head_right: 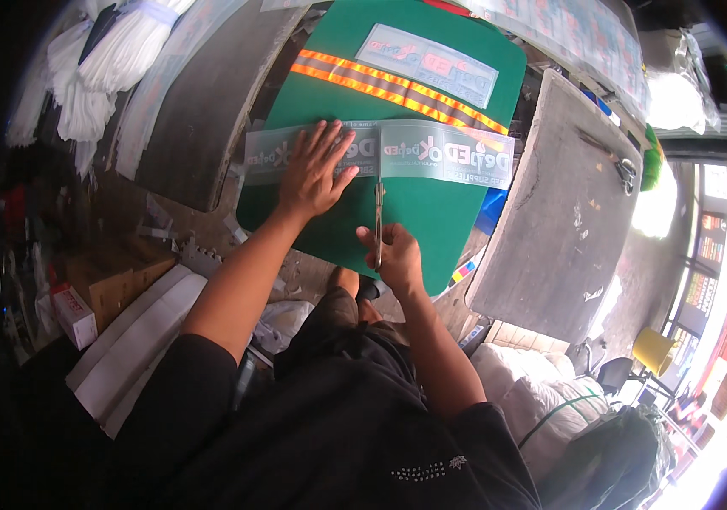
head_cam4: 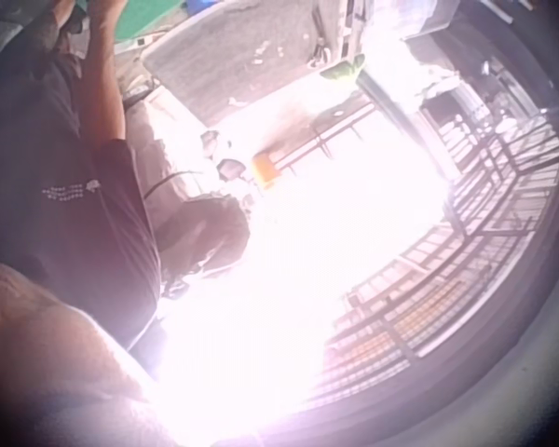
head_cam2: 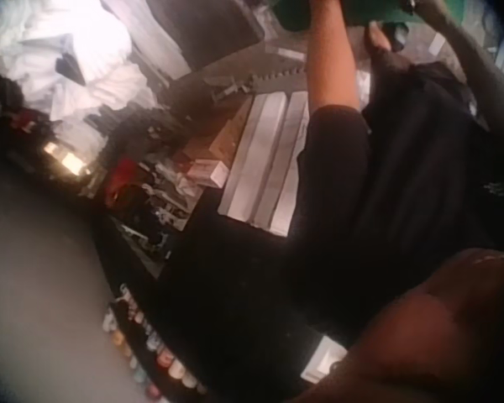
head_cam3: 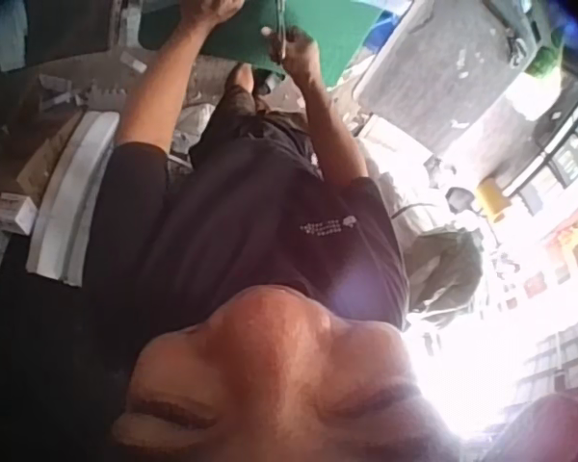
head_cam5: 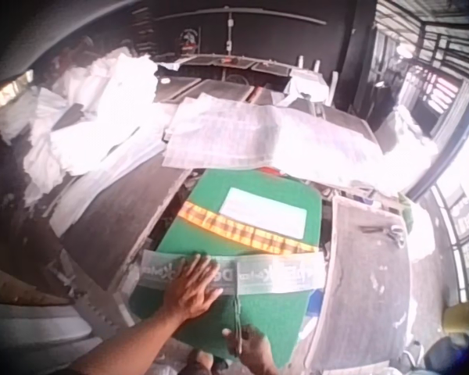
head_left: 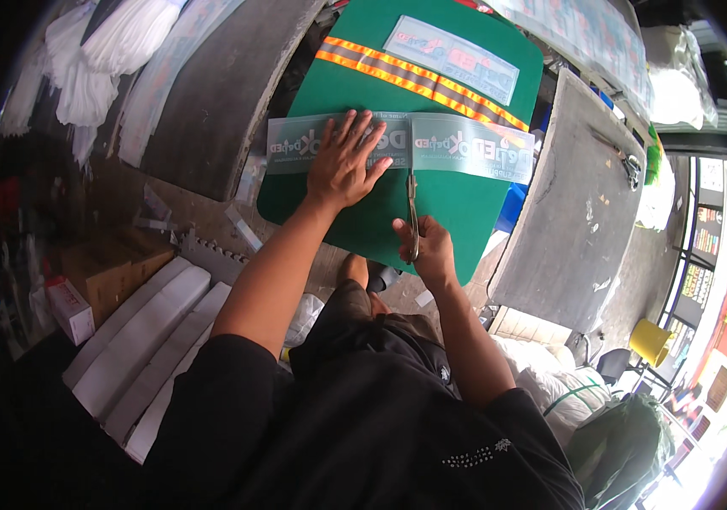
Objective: The person organizes printed plastic sheets, cuts them into smaller segments using scissors, and stacks the cut pieces on the work surface.
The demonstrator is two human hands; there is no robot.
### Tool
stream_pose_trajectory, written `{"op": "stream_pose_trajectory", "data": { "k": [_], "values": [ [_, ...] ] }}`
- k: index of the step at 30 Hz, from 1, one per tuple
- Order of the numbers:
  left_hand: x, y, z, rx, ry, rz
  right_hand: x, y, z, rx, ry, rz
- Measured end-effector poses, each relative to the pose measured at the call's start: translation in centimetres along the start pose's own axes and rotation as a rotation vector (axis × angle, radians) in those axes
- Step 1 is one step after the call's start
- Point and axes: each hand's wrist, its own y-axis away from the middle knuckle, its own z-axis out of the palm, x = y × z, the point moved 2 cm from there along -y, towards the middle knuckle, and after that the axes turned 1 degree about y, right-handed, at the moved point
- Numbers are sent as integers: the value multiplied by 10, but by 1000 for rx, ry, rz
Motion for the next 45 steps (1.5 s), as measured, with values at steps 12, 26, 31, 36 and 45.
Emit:
{"op": "stream_pose_trajectory", "data": {
  "k": [12, 26, 31, 36, 45],
  "values": [
    [2, -5, -6, -44, 60, 25, -17, -34, 0, -30, -101, -7],
    [-23, -21, -7, 259, 829, -550, 10, 36, -72, 52, 595, -321],
    [55, -82, 10, -23, 532, -14, 5, 22, -56, 232, 556, -398],
    [130, -106, 49, -371, 447, -2, -3, 5, -45, 116, 567, -380],
    [69, -110, 31, -421, 166, 97, -31, -17, -81, -197, 528, -167]
  ]
}}
